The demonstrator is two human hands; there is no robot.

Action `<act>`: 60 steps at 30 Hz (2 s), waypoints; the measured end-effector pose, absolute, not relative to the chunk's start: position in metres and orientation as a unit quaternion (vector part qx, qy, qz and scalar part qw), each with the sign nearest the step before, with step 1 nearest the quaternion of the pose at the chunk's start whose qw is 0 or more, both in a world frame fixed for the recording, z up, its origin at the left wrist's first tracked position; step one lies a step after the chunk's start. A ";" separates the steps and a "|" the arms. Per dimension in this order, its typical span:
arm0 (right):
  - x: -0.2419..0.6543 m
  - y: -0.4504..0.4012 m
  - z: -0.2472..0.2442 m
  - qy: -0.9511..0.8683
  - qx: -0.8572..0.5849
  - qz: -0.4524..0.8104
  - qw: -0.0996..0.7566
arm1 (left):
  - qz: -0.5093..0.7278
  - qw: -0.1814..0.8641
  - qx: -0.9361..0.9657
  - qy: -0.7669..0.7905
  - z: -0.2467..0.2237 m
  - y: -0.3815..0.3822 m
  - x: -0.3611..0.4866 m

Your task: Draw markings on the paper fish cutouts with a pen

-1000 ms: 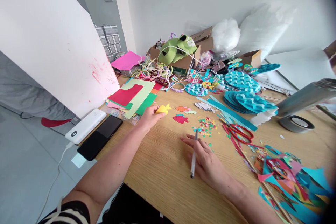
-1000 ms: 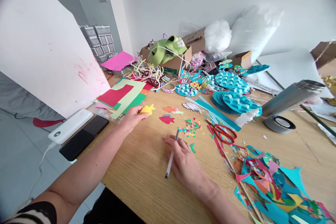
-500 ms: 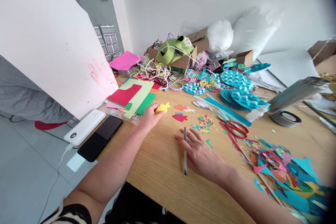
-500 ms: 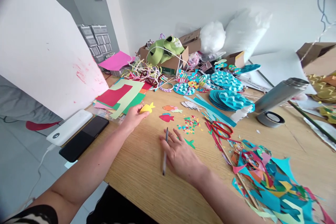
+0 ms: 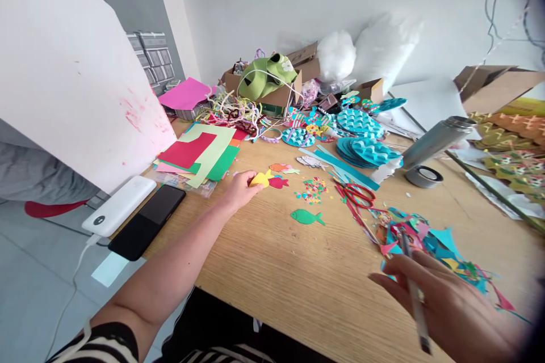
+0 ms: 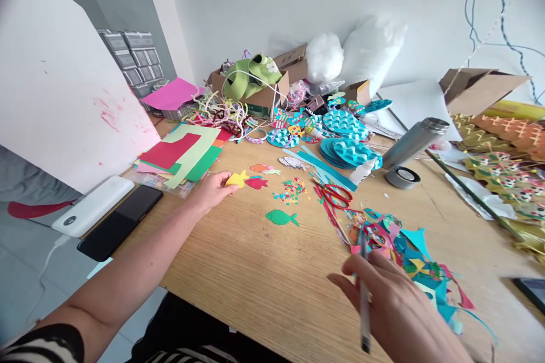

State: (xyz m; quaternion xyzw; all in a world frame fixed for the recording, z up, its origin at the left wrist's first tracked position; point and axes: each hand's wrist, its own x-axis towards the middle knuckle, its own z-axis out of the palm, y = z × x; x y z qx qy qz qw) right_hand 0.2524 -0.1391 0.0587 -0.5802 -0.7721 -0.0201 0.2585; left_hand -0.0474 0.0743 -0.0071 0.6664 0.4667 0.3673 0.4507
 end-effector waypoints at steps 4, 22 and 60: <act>0.238 -0.104 0.027 -0.837 -0.501 -0.006 0.221 | 0.366 0.477 0.661 0.450 -0.007 0.074 -0.045; 0.168 -0.045 0.006 -0.799 -0.486 0.142 0.325 | 0.362 0.478 0.682 0.419 -0.001 0.072 -0.049; 0.219 -0.057 -0.020 -0.673 -0.617 0.134 0.385 | 0.132 0.004 0.936 0.327 -0.002 0.023 -0.024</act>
